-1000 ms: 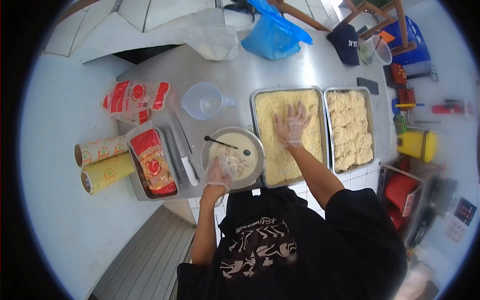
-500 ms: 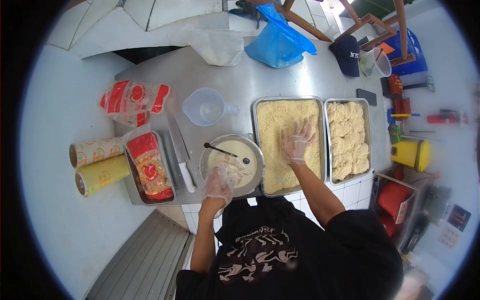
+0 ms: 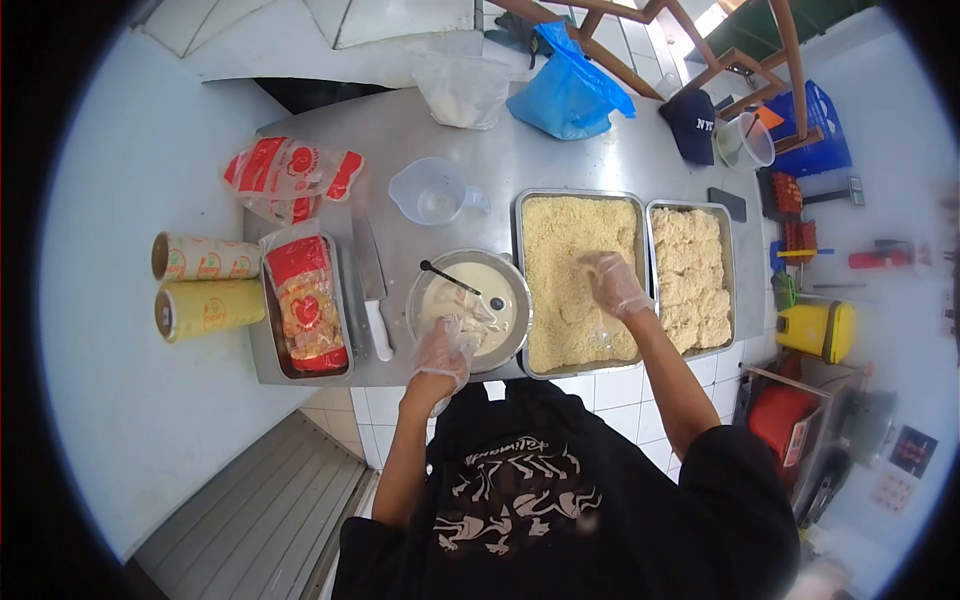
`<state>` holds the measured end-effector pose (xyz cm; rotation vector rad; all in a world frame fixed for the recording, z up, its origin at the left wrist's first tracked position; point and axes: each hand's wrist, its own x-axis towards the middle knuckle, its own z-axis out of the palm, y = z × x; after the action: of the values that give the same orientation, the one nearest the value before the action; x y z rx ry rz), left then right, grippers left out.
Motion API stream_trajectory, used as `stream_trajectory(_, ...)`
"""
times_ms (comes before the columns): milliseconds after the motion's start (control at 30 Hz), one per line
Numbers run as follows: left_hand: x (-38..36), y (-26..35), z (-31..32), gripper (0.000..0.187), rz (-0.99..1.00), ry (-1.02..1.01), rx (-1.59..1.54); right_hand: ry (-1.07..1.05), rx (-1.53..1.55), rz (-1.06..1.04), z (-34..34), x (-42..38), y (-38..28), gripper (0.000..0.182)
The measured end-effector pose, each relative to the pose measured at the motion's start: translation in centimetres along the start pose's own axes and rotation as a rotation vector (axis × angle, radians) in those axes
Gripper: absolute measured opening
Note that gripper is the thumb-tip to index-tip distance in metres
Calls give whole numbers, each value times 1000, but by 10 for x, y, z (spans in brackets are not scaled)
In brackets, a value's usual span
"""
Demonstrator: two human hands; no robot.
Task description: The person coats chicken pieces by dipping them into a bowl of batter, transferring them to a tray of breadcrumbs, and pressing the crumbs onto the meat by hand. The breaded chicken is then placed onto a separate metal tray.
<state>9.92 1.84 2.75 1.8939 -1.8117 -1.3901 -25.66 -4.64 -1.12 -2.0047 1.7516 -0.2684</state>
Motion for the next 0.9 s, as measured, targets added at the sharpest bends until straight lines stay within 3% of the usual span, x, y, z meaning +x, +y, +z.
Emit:
stream_trajectory(33, -3, -6, 3, 56, 55, 33, -17, -23, -90, -198, 1, -1, 6, 32)
stream_trajectory(133, -5, -12, 9, 52, 130, 72, -29, -187, -371, -337, 22, 13, 5, 33)
stream_trajectory(233, -6, -7, 6, 51, 145, 50, 16, -145, -478, -523, 28, 30, 3, 22)
stream_trajectory(267, -5, -5, 4, 52, 143, 33, 49, -137, -484, -527, 24, 35, -5, 22)
stream_trajectory(333, -5, -11, 7, 53, 149, 56, 50, -390, -883, -360, 16, 37, -24, 27)
stream_trajectory(433, -6, -21, 9, 55, 171, 106, 16, -463, -940, -288, 14, 42, -32, 24)
stream_trajectory(567, -11, -27, 4, 57, 201, 164, 12, -519, -931, -284, -3, 40, -37, 25)
stream_trajectory(633, -13, -26, -2, 58, 171, 149, 33, -583, -583, -255, 8, 41, -13, 27)
stream_trajectory(833, -6, -34, 2, 59, 180, 158, 41, -555, -350, -115, -3, 29, -10, 17)
stream_trajectory(900, -6, -24, -6, 60, 177, 146, 51, -552, -280, -78, -34, 25, -24, 19)
